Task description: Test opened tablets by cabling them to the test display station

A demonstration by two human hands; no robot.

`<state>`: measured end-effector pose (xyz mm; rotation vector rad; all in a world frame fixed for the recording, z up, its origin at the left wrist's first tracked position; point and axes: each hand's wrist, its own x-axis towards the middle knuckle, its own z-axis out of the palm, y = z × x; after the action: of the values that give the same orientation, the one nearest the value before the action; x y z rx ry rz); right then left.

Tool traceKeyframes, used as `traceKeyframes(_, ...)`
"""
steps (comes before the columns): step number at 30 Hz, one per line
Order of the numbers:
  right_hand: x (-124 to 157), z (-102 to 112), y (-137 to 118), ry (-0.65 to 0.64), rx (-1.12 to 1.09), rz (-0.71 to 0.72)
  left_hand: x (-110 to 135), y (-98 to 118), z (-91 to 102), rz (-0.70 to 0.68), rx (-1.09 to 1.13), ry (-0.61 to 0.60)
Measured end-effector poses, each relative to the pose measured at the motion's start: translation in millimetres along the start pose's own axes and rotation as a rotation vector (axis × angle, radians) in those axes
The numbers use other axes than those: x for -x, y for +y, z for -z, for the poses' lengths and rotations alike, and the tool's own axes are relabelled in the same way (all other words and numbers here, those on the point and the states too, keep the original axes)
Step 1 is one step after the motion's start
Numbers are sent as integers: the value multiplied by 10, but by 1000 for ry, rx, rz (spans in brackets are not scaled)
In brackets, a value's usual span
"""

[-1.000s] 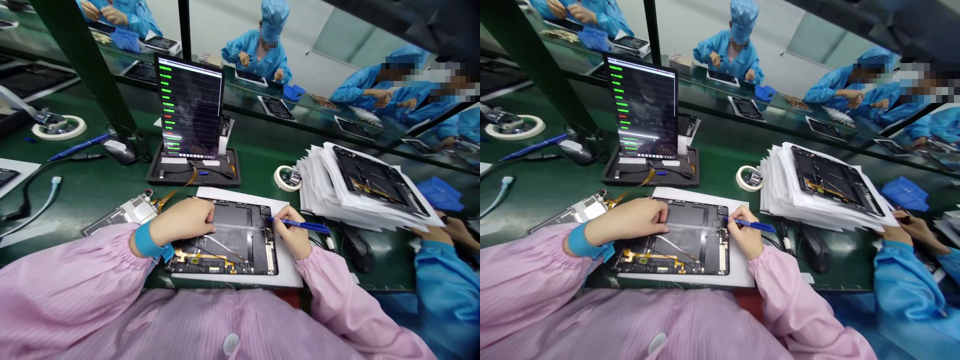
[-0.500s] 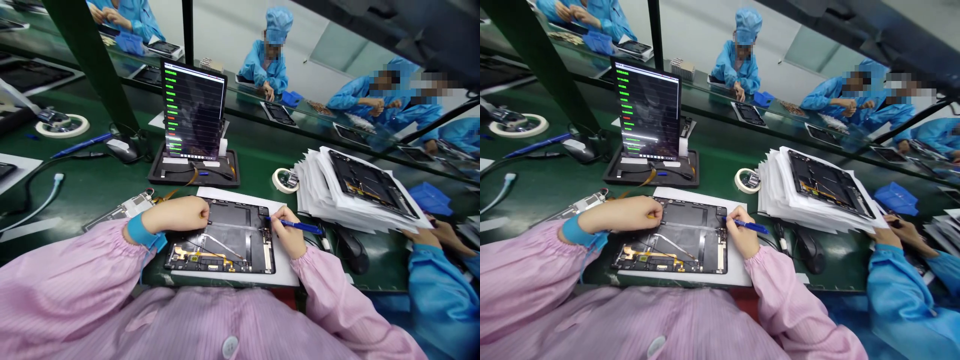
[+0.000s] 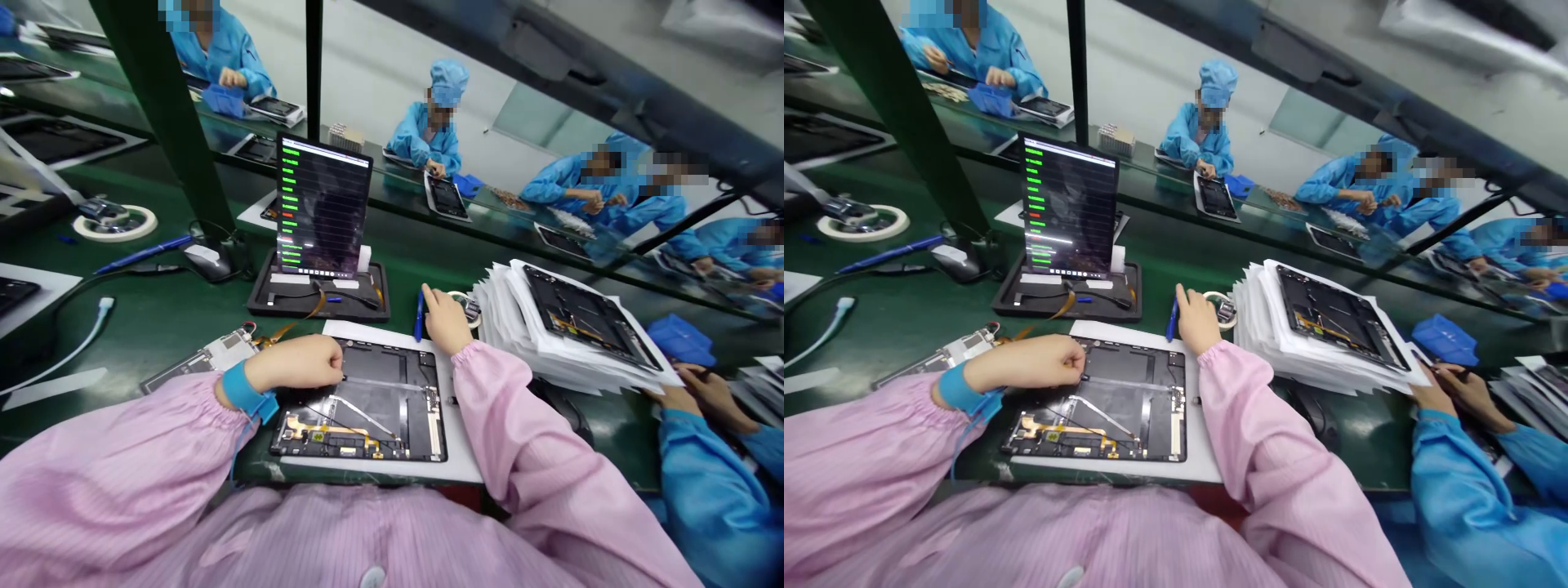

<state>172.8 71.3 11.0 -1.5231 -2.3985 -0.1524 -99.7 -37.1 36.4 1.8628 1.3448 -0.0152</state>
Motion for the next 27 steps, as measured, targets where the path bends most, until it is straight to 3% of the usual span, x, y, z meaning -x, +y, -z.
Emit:
traceKeyframes(5, 95, 14, 286, 128, 168, -245, -21, -16, -5, -33, -40, 44)
traceKeyframes(11, 81, 107, 464, 105, 168, -235, -42, -56, 11, -28, -12, 57)
traceKeyframes(16, 180, 236, 30, 63, 34, -8, -32, -84, 44, -68, 53, 25)
traceKeyframes(20, 361, 54, -398, -93, -154, 232, 14, -68, 79, -74, 94, 52)
traceKeyframes(24, 307, -177, -482, -132, -248, 206, -5, -117, 140, -93, 160, 99)
traceKeyframes(27, 210, -216, -489, -145, -309, 211, -50, -164, 186, -94, 223, 263)
